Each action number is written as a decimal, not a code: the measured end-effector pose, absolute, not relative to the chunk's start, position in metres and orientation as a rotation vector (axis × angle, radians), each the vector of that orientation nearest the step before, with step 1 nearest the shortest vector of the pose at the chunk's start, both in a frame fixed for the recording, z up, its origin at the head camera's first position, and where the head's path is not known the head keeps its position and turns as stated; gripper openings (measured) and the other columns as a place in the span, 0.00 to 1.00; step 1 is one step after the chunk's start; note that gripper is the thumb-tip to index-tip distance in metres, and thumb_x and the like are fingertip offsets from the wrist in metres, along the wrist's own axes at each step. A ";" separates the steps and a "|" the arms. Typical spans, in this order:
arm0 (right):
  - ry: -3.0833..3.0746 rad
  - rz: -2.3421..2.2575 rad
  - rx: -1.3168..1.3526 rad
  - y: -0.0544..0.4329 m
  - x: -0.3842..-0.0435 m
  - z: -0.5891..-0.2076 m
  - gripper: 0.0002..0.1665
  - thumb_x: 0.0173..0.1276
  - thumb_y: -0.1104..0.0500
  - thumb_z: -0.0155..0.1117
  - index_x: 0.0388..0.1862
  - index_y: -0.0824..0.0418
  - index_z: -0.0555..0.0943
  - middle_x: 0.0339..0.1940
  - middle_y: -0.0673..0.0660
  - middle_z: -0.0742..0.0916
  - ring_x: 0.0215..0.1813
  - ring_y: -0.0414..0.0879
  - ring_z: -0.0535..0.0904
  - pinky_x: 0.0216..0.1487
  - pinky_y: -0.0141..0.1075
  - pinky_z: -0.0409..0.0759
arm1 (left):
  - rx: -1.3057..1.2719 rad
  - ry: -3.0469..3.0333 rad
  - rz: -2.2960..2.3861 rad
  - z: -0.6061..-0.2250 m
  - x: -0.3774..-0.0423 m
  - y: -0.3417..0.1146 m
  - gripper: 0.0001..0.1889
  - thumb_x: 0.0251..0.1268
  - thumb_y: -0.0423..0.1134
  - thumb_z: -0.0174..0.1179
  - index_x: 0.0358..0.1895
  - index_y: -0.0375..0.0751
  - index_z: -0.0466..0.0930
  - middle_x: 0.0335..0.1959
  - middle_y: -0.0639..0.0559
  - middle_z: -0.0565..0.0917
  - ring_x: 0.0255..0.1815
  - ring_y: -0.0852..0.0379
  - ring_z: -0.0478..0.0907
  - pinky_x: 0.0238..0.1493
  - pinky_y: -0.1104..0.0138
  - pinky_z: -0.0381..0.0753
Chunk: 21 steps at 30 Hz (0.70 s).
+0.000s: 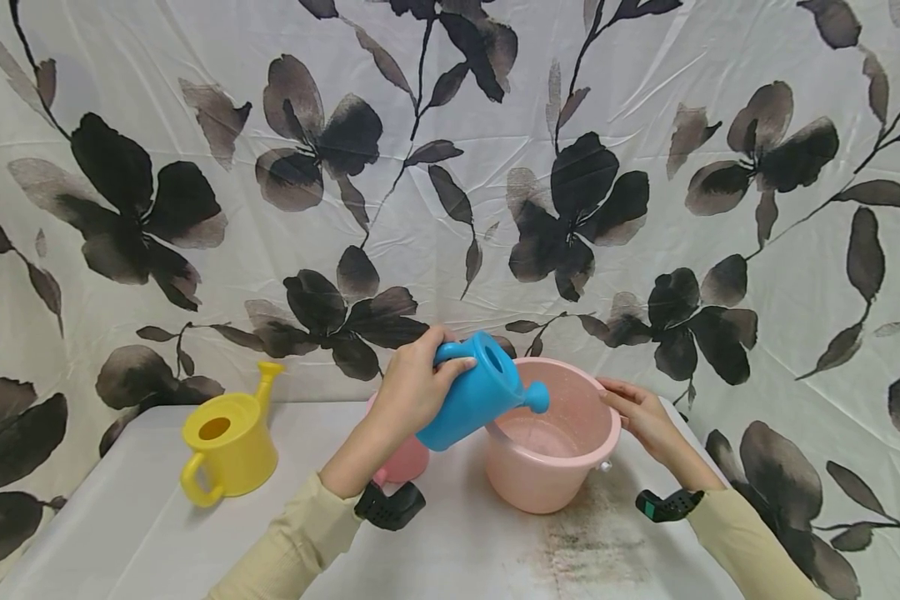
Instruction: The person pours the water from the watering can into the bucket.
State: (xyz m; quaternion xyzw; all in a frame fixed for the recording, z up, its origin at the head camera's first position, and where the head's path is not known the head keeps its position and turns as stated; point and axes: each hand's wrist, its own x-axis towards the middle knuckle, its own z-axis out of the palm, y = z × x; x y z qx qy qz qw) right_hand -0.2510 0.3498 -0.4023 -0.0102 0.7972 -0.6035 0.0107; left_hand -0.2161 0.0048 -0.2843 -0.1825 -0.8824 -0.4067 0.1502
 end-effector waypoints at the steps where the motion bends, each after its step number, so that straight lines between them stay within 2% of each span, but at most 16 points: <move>1: 2.488 -1.884 -0.036 0.349 -0.251 -0.402 0.36 0.74 0.49 0.54 0.71 0.71 0.61 0.63 0.60 0.77 0.47 0.25 0.78 0.48 0.24 0.79 | -0.526 -2.533 -1.166 -0.284 -0.216 0.005 0.11 0.65 0.43 0.62 0.44 0.41 0.76 0.39 0.41 0.85 0.39 0.46 0.83 0.42 0.51 0.81; 5: 2.487 -1.892 -0.054 0.349 -0.251 -0.402 0.36 0.74 0.50 0.54 0.70 0.72 0.61 0.64 0.62 0.76 0.47 0.24 0.78 0.48 0.24 0.79 | -0.534 -2.524 -1.160 -0.285 -0.216 0.005 0.11 0.64 0.43 0.62 0.43 0.41 0.76 0.38 0.42 0.85 0.38 0.47 0.83 0.41 0.52 0.81; 12: 2.481 -1.906 -0.047 0.350 -0.252 -0.404 0.36 0.74 0.50 0.55 0.70 0.72 0.61 0.57 0.49 0.80 0.46 0.25 0.79 0.48 0.25 0.79 | -0.536 -2.523 -1.162 -0.285 -0.217 0.006 0.11 0.64 0.43 0.62 0.43 0.41 0.76 0.38 0.42 0.85 0.38 0.48 0.83 0.42 0.52 0.81; 21: 2.481 -1.909 -0.050 0.351 -0.254 -0.406 0.35 0.74 0.50 0.54 0.70 0.72 0.62 0.58 0.51 0.80 0.46 0.25 0.79 0.48 0.25 0.79 | -0.539 -2.532 -1.156 -0.284 -0.217 0.007 0.11 0.64 0.43 0.62 0.43 0.40 0.76 0.37 0.42 0.84 0.38 0.48 0.82 0.41 0.52 0.81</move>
